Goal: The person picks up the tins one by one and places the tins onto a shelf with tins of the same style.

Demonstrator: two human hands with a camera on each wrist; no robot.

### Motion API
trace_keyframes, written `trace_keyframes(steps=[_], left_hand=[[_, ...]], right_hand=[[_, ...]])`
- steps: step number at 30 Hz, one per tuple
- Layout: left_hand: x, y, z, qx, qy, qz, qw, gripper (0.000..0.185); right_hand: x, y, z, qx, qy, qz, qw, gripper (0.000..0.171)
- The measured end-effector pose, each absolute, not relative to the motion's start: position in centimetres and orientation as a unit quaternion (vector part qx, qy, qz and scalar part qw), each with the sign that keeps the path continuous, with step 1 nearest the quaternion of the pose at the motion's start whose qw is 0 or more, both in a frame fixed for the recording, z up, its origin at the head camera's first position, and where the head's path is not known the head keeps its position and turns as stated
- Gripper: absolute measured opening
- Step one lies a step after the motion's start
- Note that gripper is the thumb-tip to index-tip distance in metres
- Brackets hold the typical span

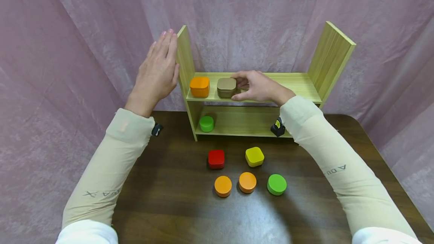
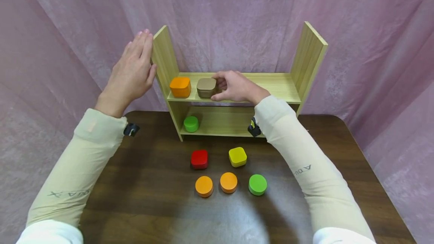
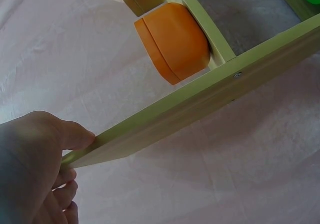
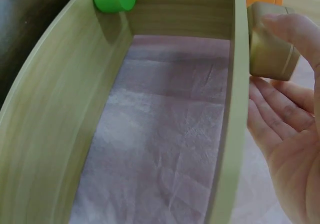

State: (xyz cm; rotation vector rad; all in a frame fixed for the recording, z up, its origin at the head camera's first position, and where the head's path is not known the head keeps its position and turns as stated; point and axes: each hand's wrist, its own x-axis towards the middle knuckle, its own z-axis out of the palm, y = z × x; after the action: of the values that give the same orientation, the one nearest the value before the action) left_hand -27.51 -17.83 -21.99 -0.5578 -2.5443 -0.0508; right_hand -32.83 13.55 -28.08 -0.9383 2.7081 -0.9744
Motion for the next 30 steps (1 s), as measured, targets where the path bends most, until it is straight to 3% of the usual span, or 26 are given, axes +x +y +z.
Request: trace_keyframes(steps=[17, 30], left_hand=[[-28.0, -18.1, -22.0, -0.204, -0.945, -0.023, 0.255, 0.072], [-28.2, -18.2, -22.1, -0.205, -0.944, -0.027, 0.257, 0.072]], right_hand=[[-29.0, 17.9, -25.6, -0.333, 0.907, -0.259, 0.005, 0.068], [-25.1, 20.3, -25.5, -0.361, 0.903, -0.234, 0.007, 0.062]])
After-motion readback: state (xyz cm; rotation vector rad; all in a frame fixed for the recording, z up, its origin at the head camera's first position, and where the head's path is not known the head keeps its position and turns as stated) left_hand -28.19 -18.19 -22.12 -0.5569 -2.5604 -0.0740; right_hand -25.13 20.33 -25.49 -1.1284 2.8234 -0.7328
